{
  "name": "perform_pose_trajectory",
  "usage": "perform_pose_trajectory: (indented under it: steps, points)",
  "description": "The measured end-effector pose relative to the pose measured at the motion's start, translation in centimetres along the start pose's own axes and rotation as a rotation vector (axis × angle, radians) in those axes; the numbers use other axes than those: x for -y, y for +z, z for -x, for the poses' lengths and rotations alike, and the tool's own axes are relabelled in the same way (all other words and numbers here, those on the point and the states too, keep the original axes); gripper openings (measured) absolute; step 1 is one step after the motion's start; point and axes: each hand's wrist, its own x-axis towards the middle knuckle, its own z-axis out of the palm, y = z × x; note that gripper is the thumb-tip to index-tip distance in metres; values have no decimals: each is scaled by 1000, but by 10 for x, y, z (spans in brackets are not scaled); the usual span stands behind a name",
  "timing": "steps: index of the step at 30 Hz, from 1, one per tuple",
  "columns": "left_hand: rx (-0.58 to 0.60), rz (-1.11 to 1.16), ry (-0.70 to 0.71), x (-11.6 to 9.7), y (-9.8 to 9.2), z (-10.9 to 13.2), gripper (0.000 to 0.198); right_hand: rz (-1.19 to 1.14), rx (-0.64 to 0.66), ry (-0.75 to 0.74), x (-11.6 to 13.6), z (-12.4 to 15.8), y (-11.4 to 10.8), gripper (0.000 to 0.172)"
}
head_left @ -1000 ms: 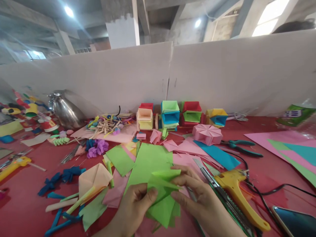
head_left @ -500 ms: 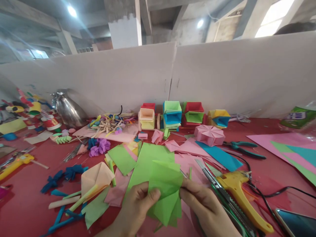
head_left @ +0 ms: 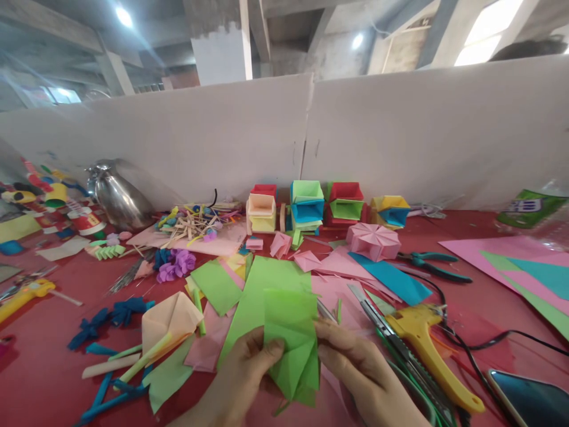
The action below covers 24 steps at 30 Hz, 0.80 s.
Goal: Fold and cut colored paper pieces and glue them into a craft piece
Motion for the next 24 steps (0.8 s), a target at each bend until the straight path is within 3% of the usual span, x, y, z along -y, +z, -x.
perform_pose_trajectory:
  steps: [5, 12, 18, 21, 24]
  points:
    - [20, -25, -16, -10, 5, 4, 22, 75, 168, -69, 11, -4, 1, 28]
    - [130, -45, 115, -10, 7, 7, 31, 94, 181, -45, 7, -2, -4, 34]
    - [28, -245, 158, -4, 3, 5, 38, 246, 58, -152, 8, -8, -1, 22]
    - [-1, -265, 138, -2, 1, 5, 42, 271, 91, -209, 11, -9, -1, 14]
    - [-123, -163, 84, -1, -2, 5, 34, 264, 148, -236, 11, -7, 0, 14]
